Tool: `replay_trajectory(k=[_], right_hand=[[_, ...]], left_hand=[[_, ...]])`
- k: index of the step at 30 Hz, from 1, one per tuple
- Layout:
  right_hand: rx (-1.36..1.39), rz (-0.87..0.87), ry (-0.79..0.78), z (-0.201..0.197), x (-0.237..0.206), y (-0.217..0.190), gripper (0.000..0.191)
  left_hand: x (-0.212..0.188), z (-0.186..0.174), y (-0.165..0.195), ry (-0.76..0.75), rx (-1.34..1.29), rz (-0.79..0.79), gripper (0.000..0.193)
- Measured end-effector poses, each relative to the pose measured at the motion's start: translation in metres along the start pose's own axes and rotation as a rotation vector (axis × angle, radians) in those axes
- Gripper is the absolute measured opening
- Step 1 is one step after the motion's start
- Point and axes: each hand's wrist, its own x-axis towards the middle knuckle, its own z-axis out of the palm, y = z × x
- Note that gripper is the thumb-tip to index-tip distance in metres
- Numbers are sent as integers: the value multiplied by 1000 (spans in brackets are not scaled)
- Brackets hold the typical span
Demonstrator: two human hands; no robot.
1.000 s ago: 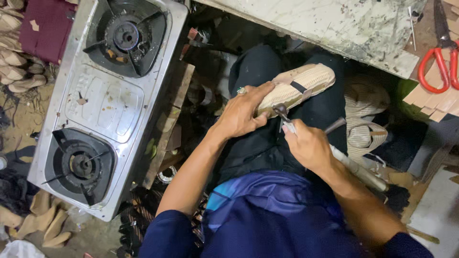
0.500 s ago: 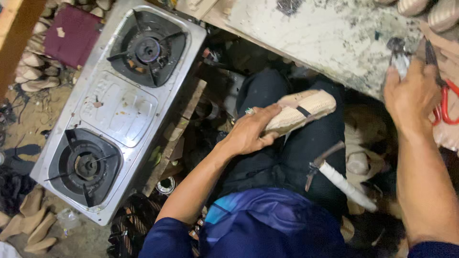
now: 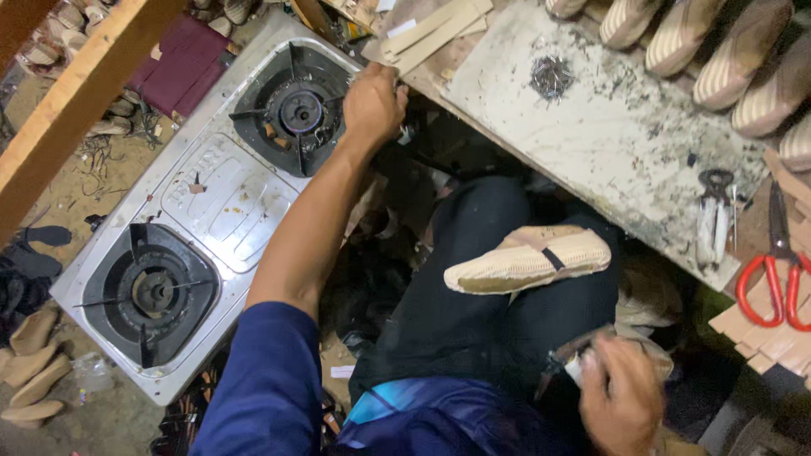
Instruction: The person sits on the floor of a shoemaking workshop and works on a woven shoe upper over a wooden last. They trim excess material with scissors and a knife, apply adhesive to the sole with a brush, press and hammer the sole to secure it, then pull the wooden last out of the finished shoe.
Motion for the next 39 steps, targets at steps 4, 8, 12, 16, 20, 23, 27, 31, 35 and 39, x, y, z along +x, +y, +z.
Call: replay_trajectory(k=[4,8,12,16,20,23,27,31,35,39], right_hand=[[147,102,-161,34,-37,-15,22],[138,233,-211,49,-41,-15,19],[99,237,-183,53,-28,-13,17],[67,247,-231,55,-17,-13,16],[80,152,-168,56,-15,-14,15],[106,111,-127,56,-17,-15,15],[115,47,-85,58,-18,-18,13],[137,45,-76,59,-16,-27,13],[252,94,-97,46,-15,-42,15],[646,484,-106,25,-12,-55,36]], left_hand=[[30,9,-9,-88,132,-64,25],[31,14,-3,1,68,-73,14],[26,9,2,101,-36,-13,20],[17,8,-1,86,-319,-172,15],[-12,-5,-26,138,-768,-319,9],[-34,-35,-64,335,-695,-390,16],[-64,-76,-109,350,-603,-703,14],[-92,-95,-128,350,-655,-815,13],[-119,-100,-104,212,-701,-536,12],[-170,-98,-7,-381,-757,-391,4]])
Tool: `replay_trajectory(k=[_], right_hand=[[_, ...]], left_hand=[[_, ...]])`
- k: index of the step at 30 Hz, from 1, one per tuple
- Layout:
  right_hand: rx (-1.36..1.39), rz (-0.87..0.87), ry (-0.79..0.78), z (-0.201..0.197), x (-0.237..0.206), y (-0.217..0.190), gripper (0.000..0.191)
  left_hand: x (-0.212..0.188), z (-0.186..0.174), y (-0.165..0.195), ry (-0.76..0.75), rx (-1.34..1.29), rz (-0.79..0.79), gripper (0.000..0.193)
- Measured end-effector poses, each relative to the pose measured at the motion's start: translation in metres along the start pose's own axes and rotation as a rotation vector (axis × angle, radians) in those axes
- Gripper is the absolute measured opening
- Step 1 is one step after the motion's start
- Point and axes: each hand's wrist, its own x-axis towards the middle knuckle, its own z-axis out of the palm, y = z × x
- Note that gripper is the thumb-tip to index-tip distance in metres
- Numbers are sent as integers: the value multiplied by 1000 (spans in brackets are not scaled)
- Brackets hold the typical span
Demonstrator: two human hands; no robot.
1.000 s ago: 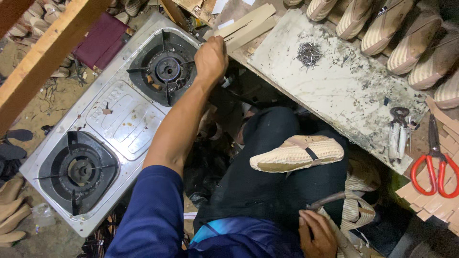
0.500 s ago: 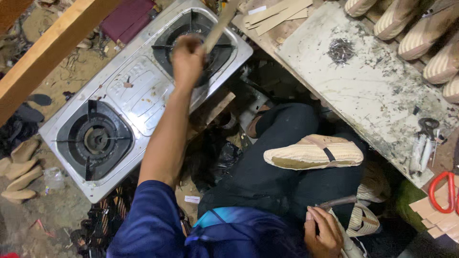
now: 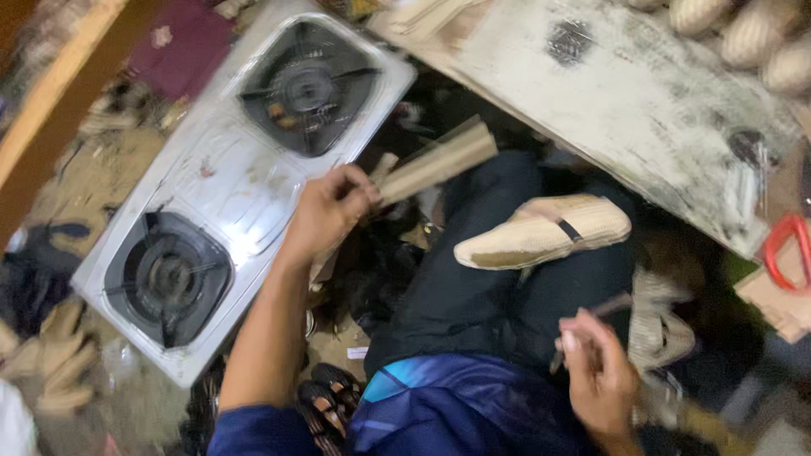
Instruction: The person sits on the floor of a shoemaking workshop and works on a woven shoe upper over a wooden last. They trim excess material with scissors and a knife, apply adhesive to the sole with a brush, press and hammer the sole to secure it, then pull the wooden last out of the finished shoe.
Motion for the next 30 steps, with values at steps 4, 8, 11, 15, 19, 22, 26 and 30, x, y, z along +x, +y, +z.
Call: replay_trajectory(k=[4,8,11,15,19,22,26,30], right_hand=[[158,84,0,-16,-1,-2,48],[65,230,14,-44,-14,17,30],[163,227,129,-61,-28,34,29],[399,159,242,-65,-39,49,28],[287,277,280,-64,-51,52,29],[377,263,343,-73,-60,51,28],[507,155,423,-84,-56,53,27],[556,72,309,-79,-28,48,26]], left_hand=[[-43,81,51,-581,61,453,11],[-52,139,74,-729,150,458,9],[-39,170,73,-643,226,587,22],[10,239,69,-484,447,811,57],[33,292,75,-788,752,560,81],[37,291,83,-791,549,547,76],[30,244,76,-280,159,706,70],[14,205,44,-44,-188,444,58]])
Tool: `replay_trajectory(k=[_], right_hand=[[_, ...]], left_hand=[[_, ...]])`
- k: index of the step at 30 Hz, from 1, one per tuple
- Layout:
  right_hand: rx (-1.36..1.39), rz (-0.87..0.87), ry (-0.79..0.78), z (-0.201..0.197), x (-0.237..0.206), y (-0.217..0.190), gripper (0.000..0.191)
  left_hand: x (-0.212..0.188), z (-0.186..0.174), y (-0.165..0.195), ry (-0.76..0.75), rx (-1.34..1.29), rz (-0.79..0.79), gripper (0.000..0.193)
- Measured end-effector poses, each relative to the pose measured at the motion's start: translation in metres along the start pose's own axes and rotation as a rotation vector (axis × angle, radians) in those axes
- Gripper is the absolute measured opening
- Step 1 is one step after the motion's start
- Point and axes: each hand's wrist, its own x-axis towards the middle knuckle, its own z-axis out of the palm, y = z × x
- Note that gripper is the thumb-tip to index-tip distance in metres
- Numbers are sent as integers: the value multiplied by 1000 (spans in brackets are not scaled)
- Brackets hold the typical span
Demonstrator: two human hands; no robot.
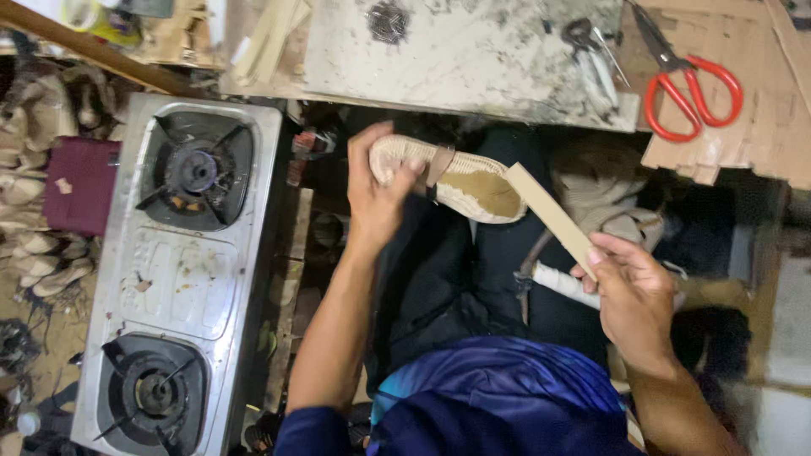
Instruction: The person sits on the floor of a shoemaking workshop and works on a woven shoe upper over a wooden last. They trim excess material with scissors and a knife, apply adhesive to the sole with a brush, press and hammer the sole to secure it, then pull the wooden last out of the finished shoe.
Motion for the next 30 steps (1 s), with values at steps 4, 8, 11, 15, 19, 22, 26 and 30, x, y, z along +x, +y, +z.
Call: replay_trajectory(k=[4,8,11,15,19,22,26,30], right_hand=[[-311,52,-167,36,38,0,26],[-525,-27,-326,71,74,-3,21],[-593,-90,-410,90,93,-4,20],[-657,-95,-442,105,107,-4,20],[-627,-92,-456,107,112,-3,20],[-606,-126,-468,105,113,-2,19],[-624,-169,-480,103,111,0,18],[-662,-168,-436,105,107,-7,17]], left_hand=[[-29,-21,-29,22,124,-116,53],[-38,-40,-44,-56,42,-162,42],[-36,-46,-41,-68,170,-119,39],[-28,-49,-33,-71,85,-147,41],[-23,-47,-30,-86,85,-188,42],[-22,-45,-30,-108,86,-190,43],[-19,-43,-29,-126,98,-226,47],[-17,-38,-24,-163,149,-230,54]])
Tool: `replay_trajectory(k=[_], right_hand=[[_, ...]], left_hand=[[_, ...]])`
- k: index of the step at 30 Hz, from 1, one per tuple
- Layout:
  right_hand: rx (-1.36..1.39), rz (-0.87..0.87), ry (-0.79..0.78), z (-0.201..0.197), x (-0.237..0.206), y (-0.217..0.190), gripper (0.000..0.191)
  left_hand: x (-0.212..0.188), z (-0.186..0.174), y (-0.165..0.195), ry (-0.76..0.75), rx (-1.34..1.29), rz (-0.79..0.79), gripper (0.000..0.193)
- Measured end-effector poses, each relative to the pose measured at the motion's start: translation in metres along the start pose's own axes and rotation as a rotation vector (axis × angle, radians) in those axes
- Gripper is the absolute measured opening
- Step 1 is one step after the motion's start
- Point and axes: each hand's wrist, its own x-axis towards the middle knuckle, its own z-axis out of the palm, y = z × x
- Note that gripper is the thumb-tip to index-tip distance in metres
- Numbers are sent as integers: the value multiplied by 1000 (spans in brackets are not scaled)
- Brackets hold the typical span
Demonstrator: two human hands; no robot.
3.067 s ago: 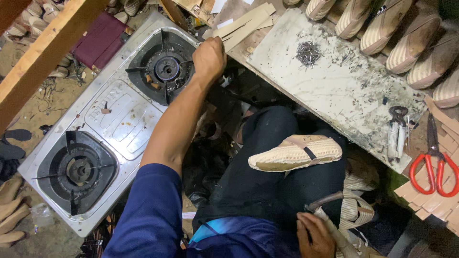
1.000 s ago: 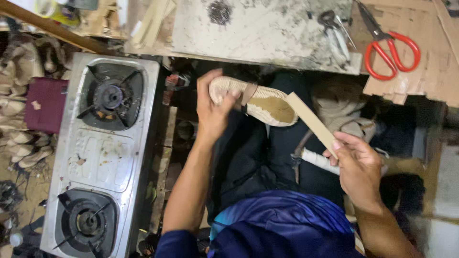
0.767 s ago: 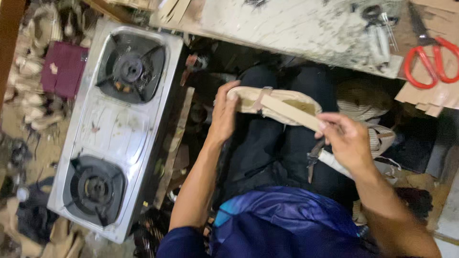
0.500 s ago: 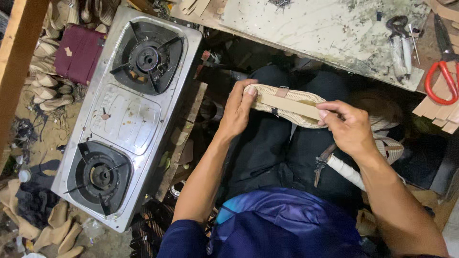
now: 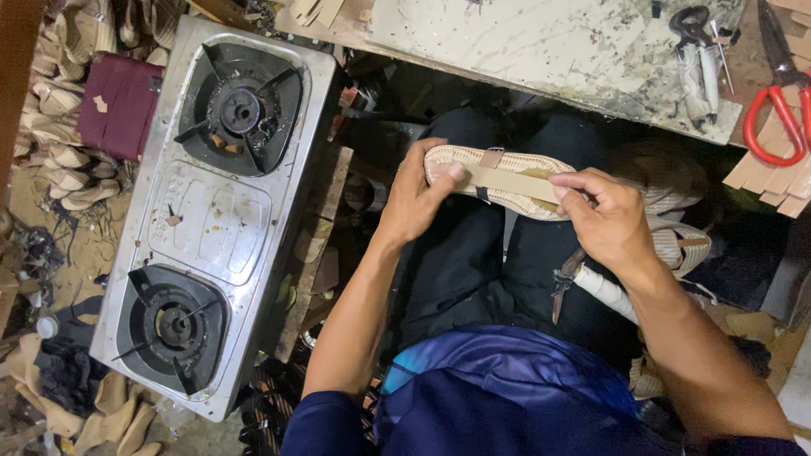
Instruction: The person sits on the floor of a shoemaking workshop and works on a woven shoe upper over a wooden last. They trim excess material with scissors and a knife, apply adhesive to the sole with a brush, press and hammer the sole to secure it, then pull the wooden last out of the finished shoe.
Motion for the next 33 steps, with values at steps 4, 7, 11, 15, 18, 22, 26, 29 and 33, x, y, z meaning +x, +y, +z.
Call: replay_trajectory(k=[4,7,11,15,18,22,26,29,33], right_hand=[[-58,18,14,-4,-2,-11,17],[-100,12,15,-7,-4,-13,18],[-255,-157,110,-14,-20,-8,21],[-409,-79,170,-28,-66,-7,32],[-744,-167,-97,-35,-103,-10,55],[-715,-21,-182,-39,-120,-9,59],[-367,-26,-73,-56,-128,-23,48],[-126,-55,166,-64,-148,-52,23],[-249,-126,167,-25,-113,-56,20]], left_hand=[[-4,14,4,23,-94,-87,51],[-4,20,2,21,-143,-129,44],[-5,25,-4,27,-270,-152,39],[-9,28,-8,68,-219,-160,39],[-9,30,-9,91,-212,-165,39],[-9,35,-8,90,-264,-170,39],[-11,42,-7,103,-274,-174,40],[-12,46,-6,104,-292,-158,40],[-14,46,-2,130,-213,-144,40]])
